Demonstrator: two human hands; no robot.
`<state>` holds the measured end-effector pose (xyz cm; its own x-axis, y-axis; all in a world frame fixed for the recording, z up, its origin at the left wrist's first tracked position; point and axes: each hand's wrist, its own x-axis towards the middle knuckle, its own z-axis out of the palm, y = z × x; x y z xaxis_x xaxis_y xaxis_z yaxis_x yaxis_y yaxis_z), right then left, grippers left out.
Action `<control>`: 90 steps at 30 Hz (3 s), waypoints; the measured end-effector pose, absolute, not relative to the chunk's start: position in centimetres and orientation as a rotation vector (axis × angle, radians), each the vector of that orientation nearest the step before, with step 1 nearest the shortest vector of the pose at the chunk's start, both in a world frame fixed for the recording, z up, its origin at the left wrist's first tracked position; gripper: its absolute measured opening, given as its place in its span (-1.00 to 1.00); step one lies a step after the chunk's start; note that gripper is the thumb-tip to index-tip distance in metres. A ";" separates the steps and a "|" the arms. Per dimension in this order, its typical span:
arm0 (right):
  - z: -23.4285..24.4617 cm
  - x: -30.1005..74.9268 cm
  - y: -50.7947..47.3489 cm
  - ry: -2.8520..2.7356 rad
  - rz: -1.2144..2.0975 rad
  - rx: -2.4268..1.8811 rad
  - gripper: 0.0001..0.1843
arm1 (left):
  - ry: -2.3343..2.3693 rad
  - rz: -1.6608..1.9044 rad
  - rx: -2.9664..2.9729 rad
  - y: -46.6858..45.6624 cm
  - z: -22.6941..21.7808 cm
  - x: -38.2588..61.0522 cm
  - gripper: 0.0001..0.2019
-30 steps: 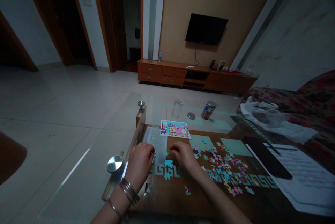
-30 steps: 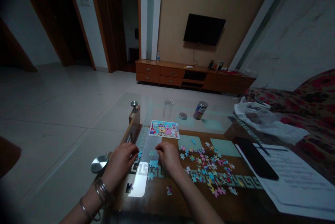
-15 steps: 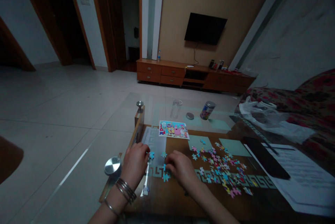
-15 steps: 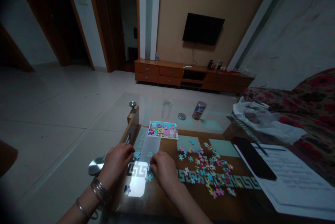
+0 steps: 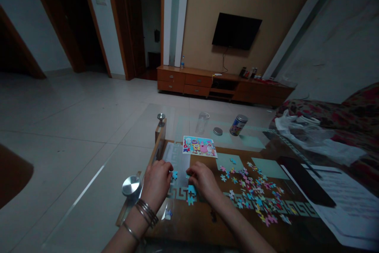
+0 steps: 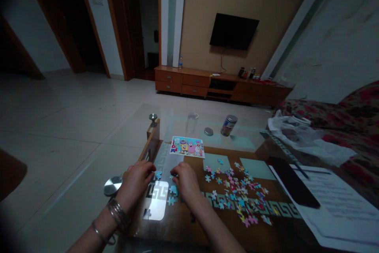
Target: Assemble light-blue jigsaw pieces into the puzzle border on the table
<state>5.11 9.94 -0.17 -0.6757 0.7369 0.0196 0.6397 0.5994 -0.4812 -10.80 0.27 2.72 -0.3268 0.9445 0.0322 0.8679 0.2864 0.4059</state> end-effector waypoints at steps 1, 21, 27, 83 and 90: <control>-0.3 5.1 9.9 -2.598 0.665 -1.140 -0.77 | 2.340 0.522 1.677 0.3 2.7 -10.8 -0.83; -0.5 5.9 10.3 -2.577 0.598 -1.178 -0.73 | 2.332 0.473 1.694 0.2 3.0 -10.5 -0.82; -0.6 6.0 10.4 -2.578 0.580 -1.213 -0.74 | 2.330 0.470 1.699 0.3 3.0 -10.5 -0.82; 0.2 4.9 9.9 -2.641 0.566 -1.171 -0.85 | 2.338 0.405 1.690 0.4 3.1 -10.5 -0.81; 0.2 4.6 9.9 -2.615 0.582 -1.153 -0.87 | 2.335 0.414 1.684 0.4 3.0 -10.5 -0.82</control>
